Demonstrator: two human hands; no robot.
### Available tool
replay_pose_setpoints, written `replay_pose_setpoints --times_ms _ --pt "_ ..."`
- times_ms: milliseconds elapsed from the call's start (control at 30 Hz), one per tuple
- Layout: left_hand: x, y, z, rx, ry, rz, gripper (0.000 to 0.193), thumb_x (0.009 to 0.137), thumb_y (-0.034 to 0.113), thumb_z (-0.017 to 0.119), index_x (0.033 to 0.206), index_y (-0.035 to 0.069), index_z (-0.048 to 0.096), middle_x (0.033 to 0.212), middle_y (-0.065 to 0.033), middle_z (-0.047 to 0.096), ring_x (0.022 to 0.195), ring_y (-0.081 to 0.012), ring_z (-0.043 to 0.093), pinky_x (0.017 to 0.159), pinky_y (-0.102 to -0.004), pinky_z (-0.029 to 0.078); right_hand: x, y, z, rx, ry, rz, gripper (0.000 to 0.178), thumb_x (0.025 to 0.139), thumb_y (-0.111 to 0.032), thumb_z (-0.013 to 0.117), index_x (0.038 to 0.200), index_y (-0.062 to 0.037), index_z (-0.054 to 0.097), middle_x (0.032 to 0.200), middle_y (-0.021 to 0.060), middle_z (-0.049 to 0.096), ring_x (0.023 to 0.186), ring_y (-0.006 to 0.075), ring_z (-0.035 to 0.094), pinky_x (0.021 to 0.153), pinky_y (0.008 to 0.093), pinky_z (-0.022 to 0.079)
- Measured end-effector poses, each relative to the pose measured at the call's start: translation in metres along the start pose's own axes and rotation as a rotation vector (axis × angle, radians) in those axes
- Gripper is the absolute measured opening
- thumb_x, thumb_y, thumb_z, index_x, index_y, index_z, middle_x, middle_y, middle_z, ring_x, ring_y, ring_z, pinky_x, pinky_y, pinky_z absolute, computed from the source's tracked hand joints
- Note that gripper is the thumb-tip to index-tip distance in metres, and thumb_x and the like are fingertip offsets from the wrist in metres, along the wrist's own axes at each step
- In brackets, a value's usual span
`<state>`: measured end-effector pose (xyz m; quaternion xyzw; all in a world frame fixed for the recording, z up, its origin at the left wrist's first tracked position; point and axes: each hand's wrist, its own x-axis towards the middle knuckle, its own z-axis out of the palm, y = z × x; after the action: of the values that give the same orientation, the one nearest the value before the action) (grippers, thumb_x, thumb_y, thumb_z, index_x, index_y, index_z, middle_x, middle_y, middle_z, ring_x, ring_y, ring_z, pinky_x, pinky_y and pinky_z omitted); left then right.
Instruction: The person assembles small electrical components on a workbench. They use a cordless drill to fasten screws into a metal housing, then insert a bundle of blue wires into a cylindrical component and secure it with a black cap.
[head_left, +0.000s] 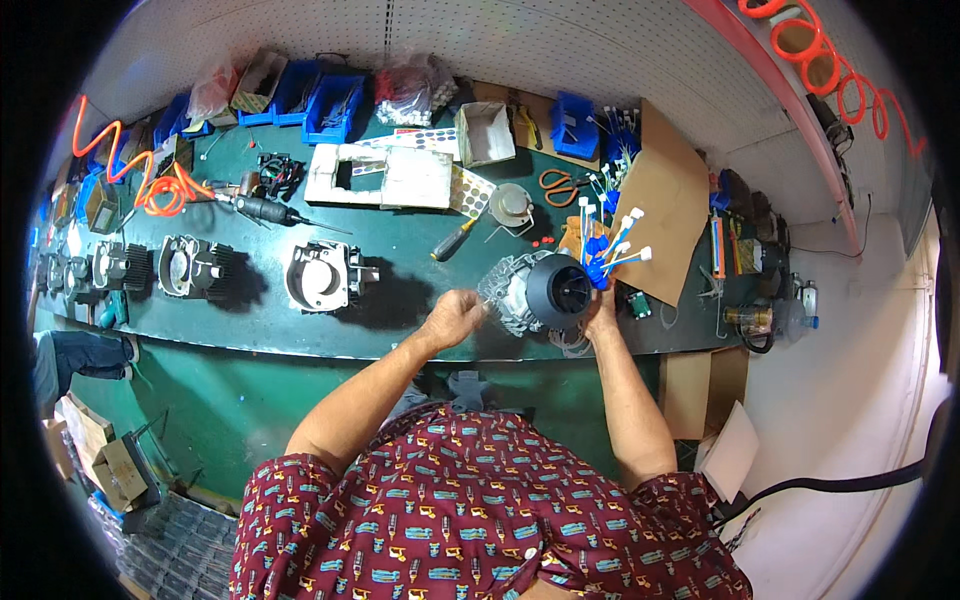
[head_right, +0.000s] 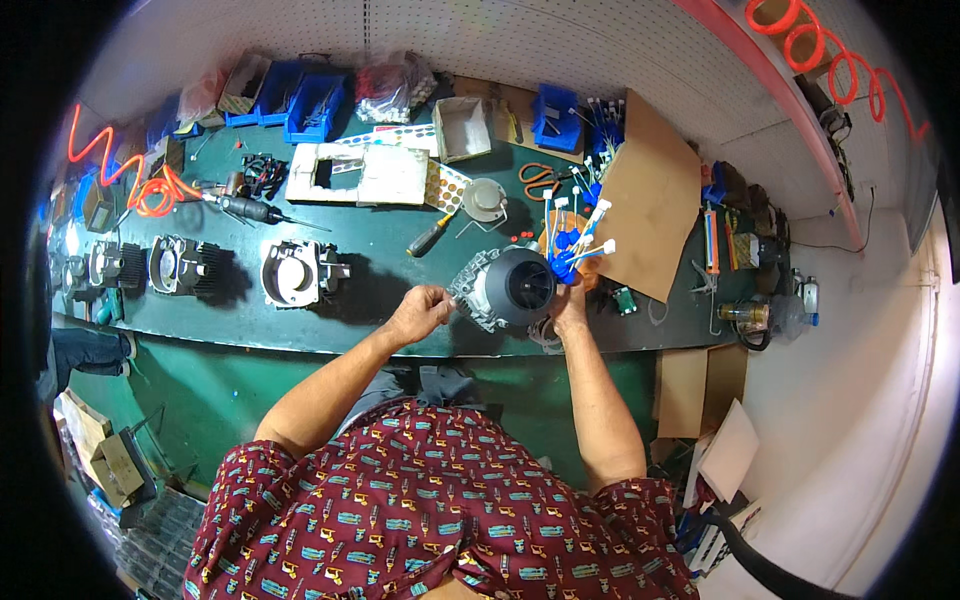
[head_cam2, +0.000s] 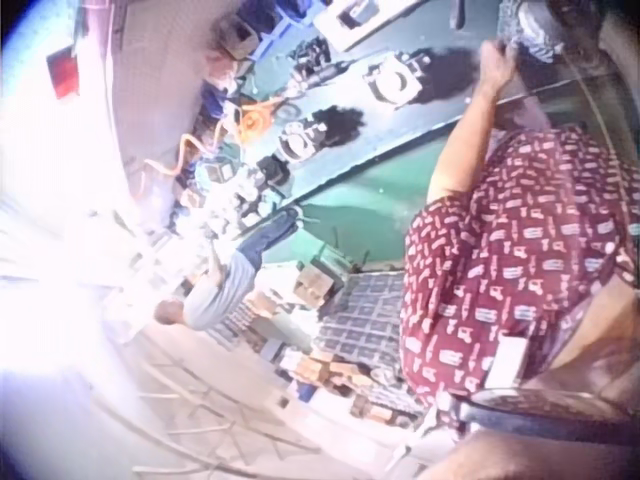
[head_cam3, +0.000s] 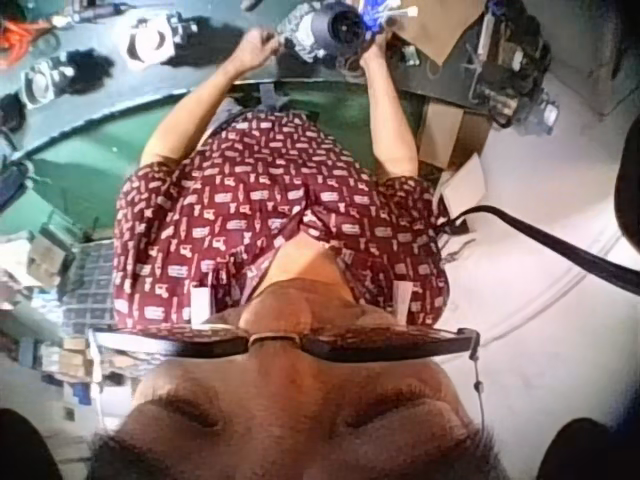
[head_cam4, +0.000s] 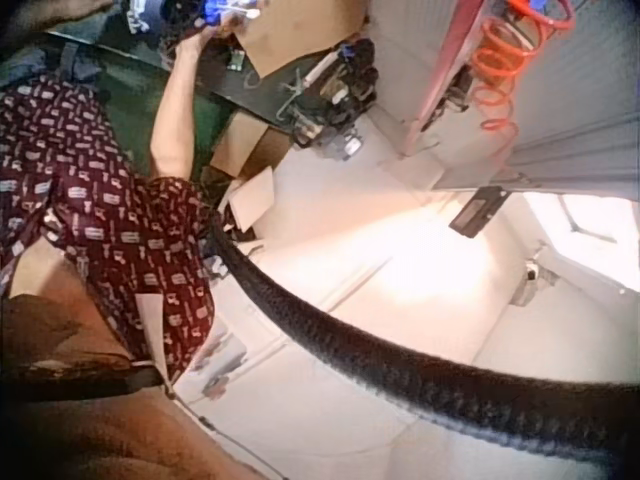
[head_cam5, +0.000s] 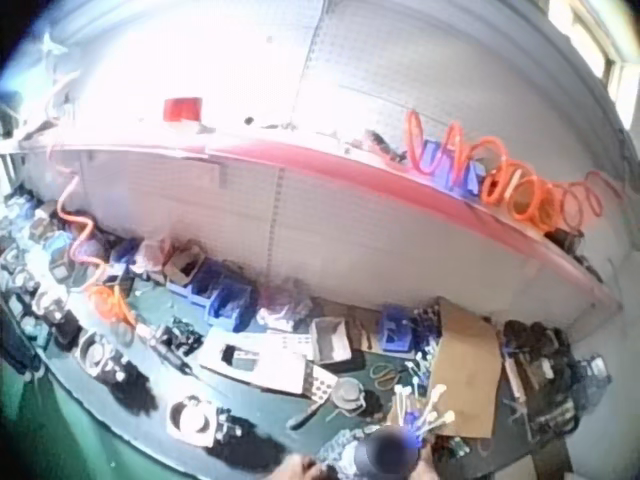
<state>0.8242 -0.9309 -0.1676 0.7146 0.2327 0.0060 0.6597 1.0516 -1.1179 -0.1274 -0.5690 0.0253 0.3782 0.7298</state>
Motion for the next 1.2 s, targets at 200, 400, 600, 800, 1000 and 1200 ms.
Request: replay_pose_setpoints --times_ms 200,400,600,800,1000,1200 --pt "0.006 -0.013 0.003 -0.305 -0.071 -0.165 0.022 0.095 0.020 0.063 0.085 0.001 0.066 0.070 -0.0046 0.065 0.062 -0.0140 0.059 0.058 -0.0324 0.049 -0.008 -0.006 0.012 0.007 0.008 -0.063 0.028 0.088 -0.027 0.075 0.109 -0.0100 0.069 0.103 0.0004 0.071 0.094 0.0160 0.067 0.085 0.0338 0.053" --pt "-0.004 0.001 0.013 0.675 0.215 0.358 0.020 0.090 0.021 0.066 0.087 0.002 0.070 0.083 -0.0203 0.071 0.079 -0.0408 0.068 0.071 -0.0434 0.054 -0.009 -0.002 0.008 -0.104 0.008 -0.167 0.030 0.090 -0.031 0.076 0.108 -0.0079 0.069 0.099 -0.0031 0.068 0.090 0.0121 0.064 0.080 0.0303 0.052" --pt "0.008 -0.015 0.009 -0.246 -0.002 -0.060 0.020 0.095 0.026 0.067 0.088 0.007 0.068 0.077 -0.0001 0.065 0.067 -0.0118 0.057 0.061 -0.0294 0.048 -0.005 0.000 0.005 -0.087 0.007 -0.102 0.031 0.092 -0.031 0.075 0.109 -0.0071 0.068 0.099 -0.0021 0.068 0.088 0.0120 0.064 0.078 0.0303 0.052" --pt "0.022 -0.014 -0.002 -0.263 -0.143 -0.074 0.019 0.092 0.026 0.073 0.089 0.008 0.067 0.081 -0.0024 0.067 0.073 -0.0169 0.061 0.063 -0.0322 0.049 -0.006 -0.003 0.015 -0.028 0.021 -0.048 0.028 0.091 -0.027 0.074 0.110 -0.0073 0.067 0.099 0.0008 0.069 0.087 0.0142 0.067 0.077 0.0308 0.055" --pt "0.002 0.018 0.016 0.625 0.155 0.148 0.024 0.084 0.025 0.071 0.087 0.002 0.065 0.086 -0.0199 0.069 0.089 -0.0390 0.068 0.079 -0.0502 0.053 -0.002 0.002 0.001 -0.018 0.033 -0.034 0.028 0.090 -0.026 0.072 0.110 -0.0073 0.067 0.097 0.0010 0.070 0.083 0.0151 0.068 0.071 0.0310 0.056" --pt "0.005 0.000 0.013 -0.483 -0.005 -0.381 0.012 0.095 0.018 0.069 0.091 0.007 0.069 0.079 0.0017 0.067 0.064 -0.0102 0.060 0.058 -0.0251 0.051 0.002 0.005 -0.005 -0.031 0.020 0.039 0.026 0.087 -0.015 0.074 0.111 -0.0084 0.066 0.096 -0.0008 0.069 0.080 0.0140 0.068 0.066 0.0302 0.056"
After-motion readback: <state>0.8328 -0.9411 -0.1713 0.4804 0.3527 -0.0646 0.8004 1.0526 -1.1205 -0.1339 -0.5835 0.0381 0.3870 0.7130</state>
